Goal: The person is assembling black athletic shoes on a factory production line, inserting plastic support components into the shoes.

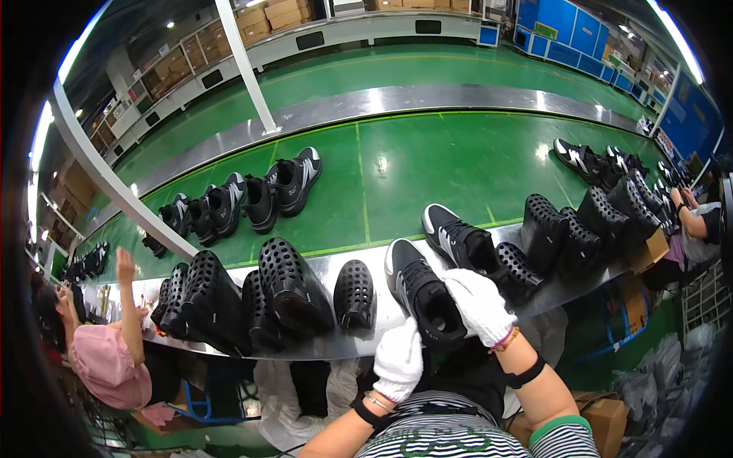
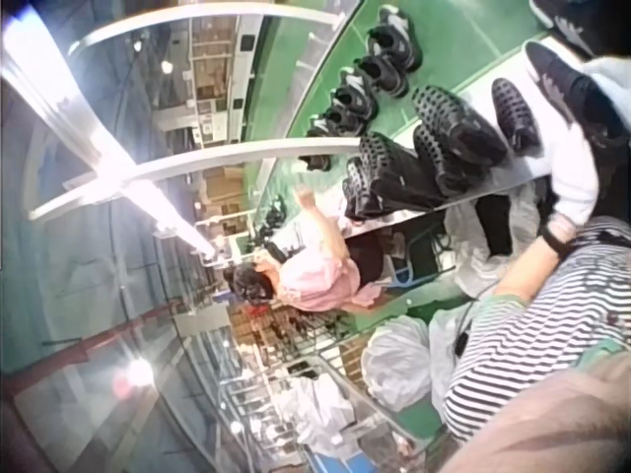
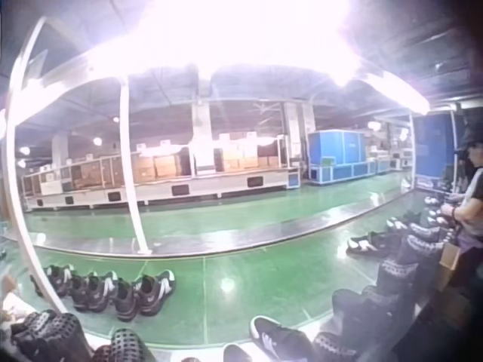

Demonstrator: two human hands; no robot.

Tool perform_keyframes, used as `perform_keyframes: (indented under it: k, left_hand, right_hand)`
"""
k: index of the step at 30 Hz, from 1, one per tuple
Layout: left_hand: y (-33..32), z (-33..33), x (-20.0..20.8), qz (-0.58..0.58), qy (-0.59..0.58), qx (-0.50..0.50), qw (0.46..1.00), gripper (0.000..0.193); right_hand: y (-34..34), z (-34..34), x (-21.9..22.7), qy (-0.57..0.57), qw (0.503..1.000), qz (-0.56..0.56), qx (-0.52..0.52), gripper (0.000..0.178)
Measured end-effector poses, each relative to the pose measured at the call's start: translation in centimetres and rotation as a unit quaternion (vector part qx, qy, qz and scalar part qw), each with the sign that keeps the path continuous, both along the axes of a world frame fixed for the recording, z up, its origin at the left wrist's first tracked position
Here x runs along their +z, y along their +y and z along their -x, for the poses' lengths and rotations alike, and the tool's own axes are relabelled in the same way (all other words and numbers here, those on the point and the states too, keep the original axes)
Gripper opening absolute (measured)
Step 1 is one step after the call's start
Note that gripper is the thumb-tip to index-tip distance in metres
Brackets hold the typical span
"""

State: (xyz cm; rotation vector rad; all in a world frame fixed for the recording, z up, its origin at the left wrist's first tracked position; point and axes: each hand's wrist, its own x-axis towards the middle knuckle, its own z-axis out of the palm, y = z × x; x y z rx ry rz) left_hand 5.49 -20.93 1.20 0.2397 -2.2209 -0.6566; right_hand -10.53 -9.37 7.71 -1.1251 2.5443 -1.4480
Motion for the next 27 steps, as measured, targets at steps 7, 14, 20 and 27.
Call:
perform_keyframes:
  k: [7,14,20,27]
  left_hand:
    - [-1.1,0.7,4.7,-0.186,-0.127,0.018,0.974,0.056]
    - [-1.7,7.8,3.5,-0.128,-0.131,0.036,0.982,0.061]
    - [-0.7,6.4,2.0,-0.198,-0.008,-0.027,0.980,0.045]
    - [-1.7,3.3,-2.2,-0.050,-0.017,-0.047,0.998,0.040]
  right_hand:
    - [5.1,0.7,8.5,0.211,0.966,-0.149,0.001,0.045]
    - [3.7,1.7,8.8,0.024,0.914,-0.380,0.143,0.081]
    - [-0.1,3.2,7.6,0.077,0.903,-0.405,0.121,0.039]
    - [-12.1,9.8,8.1,0.138,0.921,-0.352,0.093,0.040]
